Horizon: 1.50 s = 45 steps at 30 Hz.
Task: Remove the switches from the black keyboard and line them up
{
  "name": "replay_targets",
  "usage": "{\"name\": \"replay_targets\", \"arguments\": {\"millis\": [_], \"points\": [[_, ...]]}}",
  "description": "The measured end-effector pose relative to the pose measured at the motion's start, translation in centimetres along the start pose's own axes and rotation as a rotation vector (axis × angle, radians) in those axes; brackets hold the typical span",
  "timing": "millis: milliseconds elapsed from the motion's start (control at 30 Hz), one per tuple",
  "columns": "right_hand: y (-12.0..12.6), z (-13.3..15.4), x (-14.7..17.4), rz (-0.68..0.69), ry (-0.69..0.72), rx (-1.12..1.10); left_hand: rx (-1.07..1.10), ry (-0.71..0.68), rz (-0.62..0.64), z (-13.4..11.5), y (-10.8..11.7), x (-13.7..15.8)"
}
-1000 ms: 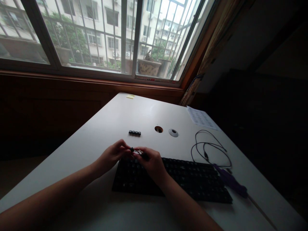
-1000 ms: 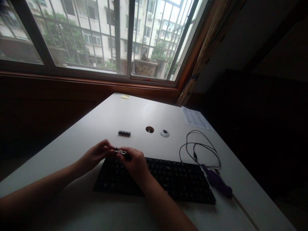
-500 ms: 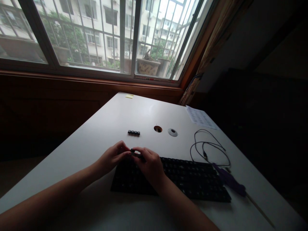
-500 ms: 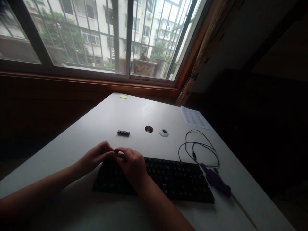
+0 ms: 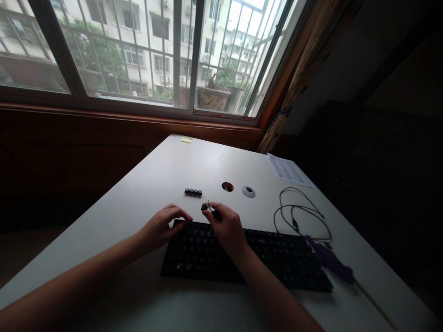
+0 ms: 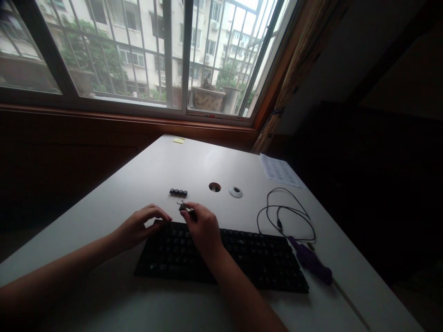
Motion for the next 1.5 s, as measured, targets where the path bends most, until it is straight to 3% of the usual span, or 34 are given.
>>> {"name": "replay_targets", "arguments": {"millis": [100,233,400,533,800,1500], "points": [[1.3,-1.1,-2.2,0.046,0.011,0.067,-0.07,-0.044,0.015,0.7,0.0,-0.1],[2.1,-3.2,-5.5,0.153,0.074,0.219,-0.079,0.002,0.023,1.9,0.1,-0.2],[0.1,-6.8,-8.4,0.355,0.099,0.3,0.029,0.106,0.098,3.2,0.7,-0.5],[-2.1,-9.2,-9.2,0.438,0.091,0.307,0.088,0.139,0.157,3.5,1.2,-0.8],[-4.1,-10.2,-9.3,0.458,0.074,0.294,0.081,0.114,0.205,3.6,1.5,-1.0],[-4.4,-10.8,-9.4,0.452,0.084,0.254,0.071,0.109,0.209,3.4,1.5,-1.0]]}}
Point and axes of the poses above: each hand's wrist, its own x-axis away from the middle knuckle, its own y-axis out of the back of the hand, z = x × y, the point moved 1 cm from there along -x, towards the middle knuckle, and after that the axes turned 14 degrees about -z, right-handed, at the moved point
